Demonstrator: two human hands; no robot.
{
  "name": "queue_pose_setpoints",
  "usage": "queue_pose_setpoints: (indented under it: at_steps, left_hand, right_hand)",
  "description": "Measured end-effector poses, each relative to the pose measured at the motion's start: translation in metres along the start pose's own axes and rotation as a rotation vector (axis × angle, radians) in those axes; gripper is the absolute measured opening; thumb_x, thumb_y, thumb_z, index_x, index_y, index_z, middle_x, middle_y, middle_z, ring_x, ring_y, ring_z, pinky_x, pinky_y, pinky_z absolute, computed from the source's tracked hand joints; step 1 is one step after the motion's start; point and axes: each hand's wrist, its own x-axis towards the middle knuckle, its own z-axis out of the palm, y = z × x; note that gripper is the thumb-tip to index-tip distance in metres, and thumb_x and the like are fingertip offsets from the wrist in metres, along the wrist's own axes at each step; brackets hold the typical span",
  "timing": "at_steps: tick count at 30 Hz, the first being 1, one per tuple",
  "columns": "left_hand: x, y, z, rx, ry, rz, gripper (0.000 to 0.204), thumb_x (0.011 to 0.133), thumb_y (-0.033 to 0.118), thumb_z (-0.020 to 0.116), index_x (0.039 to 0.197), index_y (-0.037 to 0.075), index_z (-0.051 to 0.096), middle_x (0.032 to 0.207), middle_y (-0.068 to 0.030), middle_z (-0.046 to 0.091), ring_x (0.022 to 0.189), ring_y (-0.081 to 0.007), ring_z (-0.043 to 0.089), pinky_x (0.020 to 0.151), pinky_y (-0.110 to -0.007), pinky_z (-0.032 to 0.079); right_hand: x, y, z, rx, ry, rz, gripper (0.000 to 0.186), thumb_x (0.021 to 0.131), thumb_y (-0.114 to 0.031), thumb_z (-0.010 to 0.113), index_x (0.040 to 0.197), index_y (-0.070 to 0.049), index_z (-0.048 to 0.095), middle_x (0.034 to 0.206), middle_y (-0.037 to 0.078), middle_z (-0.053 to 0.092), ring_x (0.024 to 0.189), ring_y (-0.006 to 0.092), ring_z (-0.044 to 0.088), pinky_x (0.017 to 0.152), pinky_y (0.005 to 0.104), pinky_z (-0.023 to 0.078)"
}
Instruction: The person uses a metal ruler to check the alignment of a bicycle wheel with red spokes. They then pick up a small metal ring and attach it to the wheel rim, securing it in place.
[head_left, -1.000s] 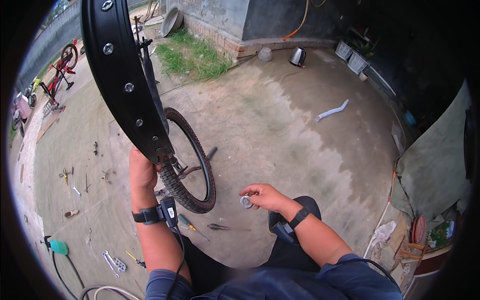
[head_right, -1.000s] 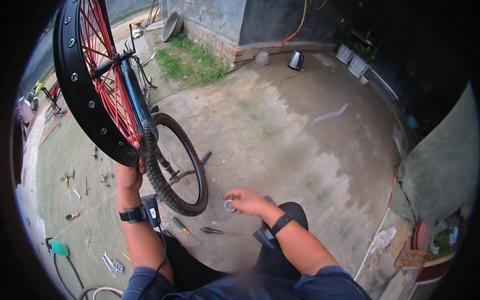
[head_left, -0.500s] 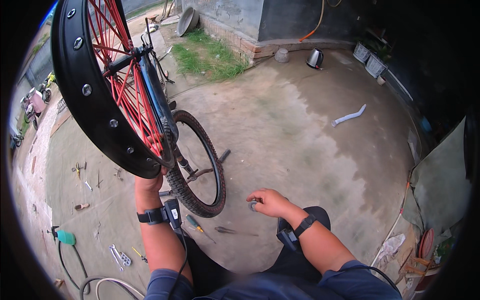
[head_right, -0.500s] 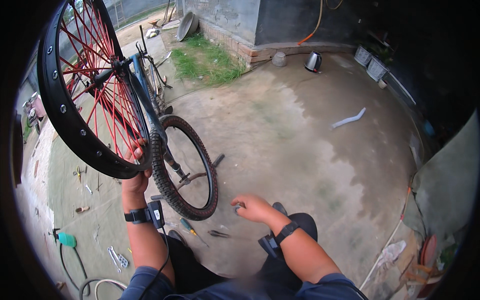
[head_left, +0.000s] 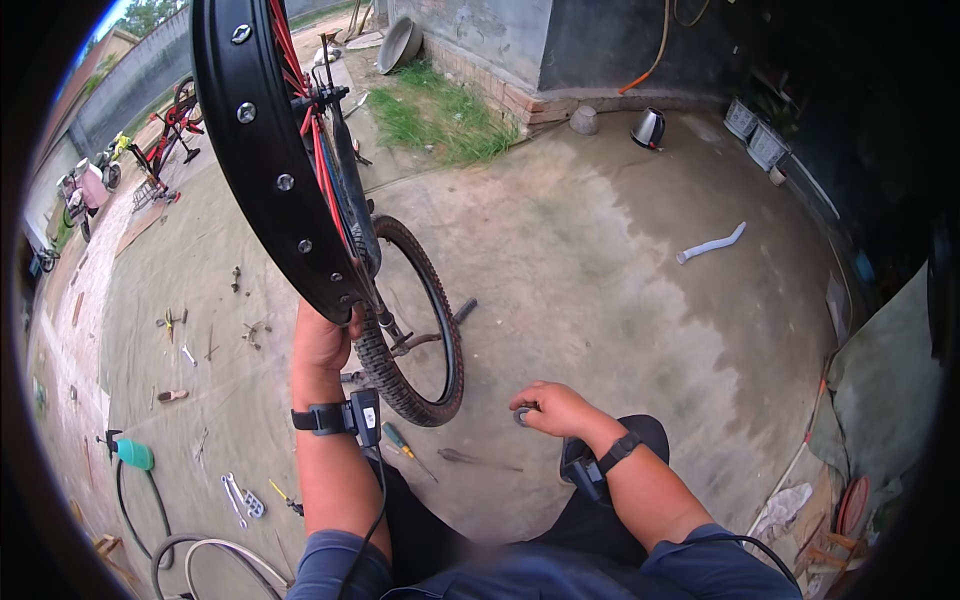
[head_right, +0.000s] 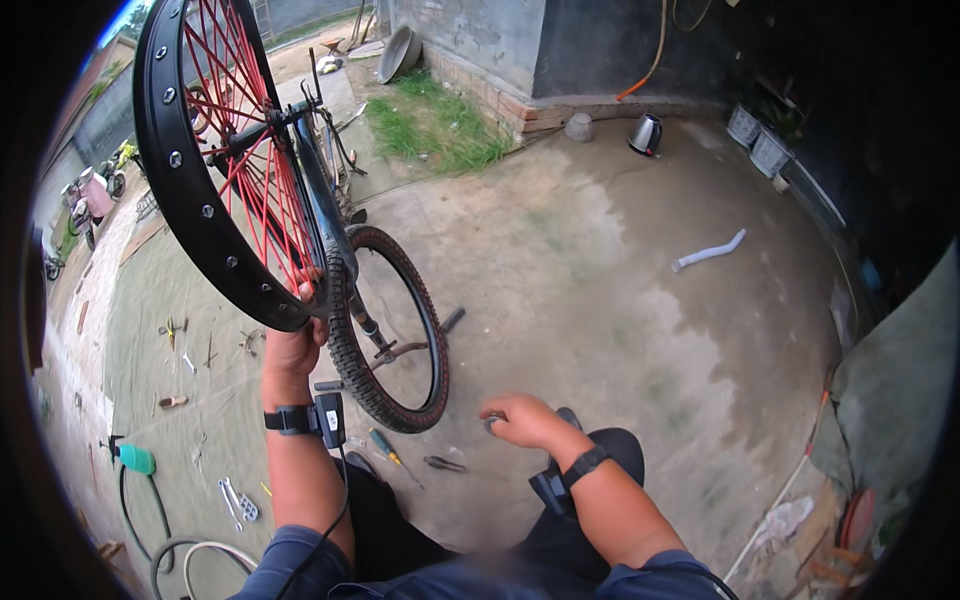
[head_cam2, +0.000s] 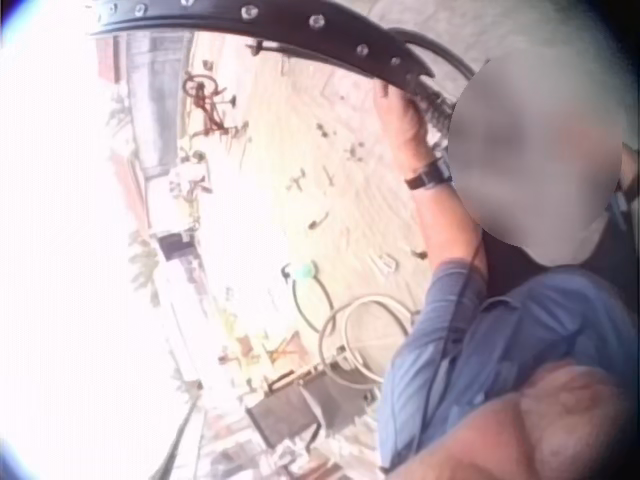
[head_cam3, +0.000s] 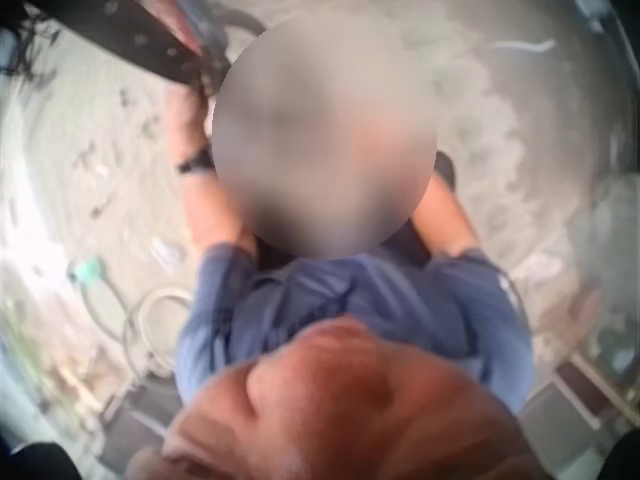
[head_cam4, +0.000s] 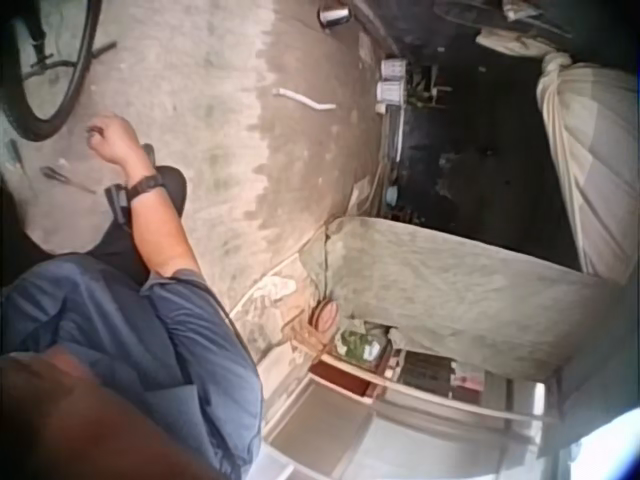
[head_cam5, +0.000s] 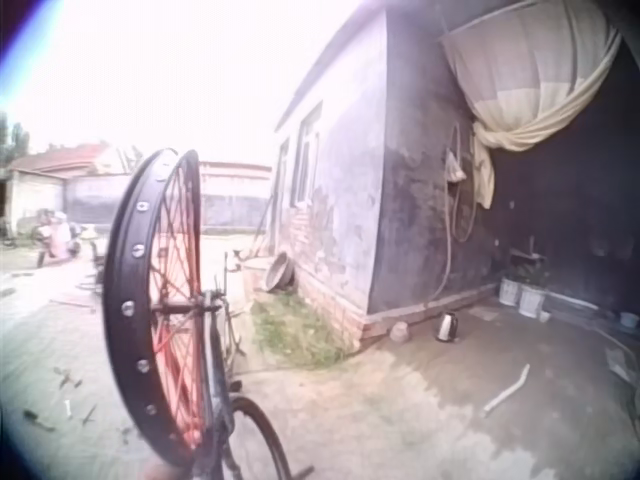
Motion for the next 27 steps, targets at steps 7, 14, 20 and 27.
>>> queue_pose_setpoints:
  at_steps: [7, 14, 20, 27]
  left_hand:
    - [-0.004, 0.003, 0.008, -0.020, 0.005, -0.007, 0.009, 0.091, 0.012, 0.066, 0.093, 0.003, 0.067, 0.066, -0.0047, 0.063, 0.045, -0.0082, 0.051, 0.045, -0.021, 0.040]
    - [-0.001, -0.005, -0.005, 0.041, -0.010, 0.006, 0.039, 0.101, 0.033, 0.067, 0.126, 0.003, 0.062, 0.057, 0.0031, 0.054, 0.042, -0.0078, 0.048, 0.042, -0.022, 0.034]
    - [-0.002, 0.000, 0.004, -0.043, -0.004, 0.011, 0.011, 0.086, 0.007, 0.065, 0.094, 0.001, 0.067, 0.064, -0.0053, 0.062, 0.046, -0.0106, 0.053, 0.054, -0.026, 0.048]
    - [-0.001, -0.007, -0.003, 0.008, -0.025, 0.041, 0.046, 0.097, 0.038, 0.072, 0.126, 0.005, 0.062, 0.063, 0.0042, 0.056, 0.044, -0.0058, 0.048, 0.041, -0.020, 0.035]
  right_hand:
    - [-0.001, 0.005, 0.000, -0.018, -0.026, 0.067, 0.036, 0.084, -0.015, 0.065, 0.118, -0.011, 0.074, 0.111, 0.014, 0.069, 0.100, 0.0303, 0.067, 0.088, 0.0382, 0.054]
    - [0.001, 0.005, 0.004, -0.057, -0.031, 0.053, 0.035, 0.084, -0.017, 0.066, 0.118, -0.012, 0.074, 0.108, 0.015, 0.068, 0.097, 0.0303, 0.067, 0.087, 0.0387, 0.054]
    - [0.000, 0.005, 0.002, -0.091, -0.028, 0.024, 0.035, 0.084, -0.018, 0.066, 0.118, -0.012, 0.074, 0.107, 0.015, 0.069, 0.097, 0.0313, 0.067, 0.087, 0.0399, 0.054]
    - [0.000, 0.004, 0.004, -0.076, -0.007, 0.003, 0.031, 0.088, -0.022, 0.064, 0.116, -0.014, 0.074, 0.105, 0.017, 0.071, 0.099, 0.0367, 0.067, 0.088, 0.0455, 0.054]
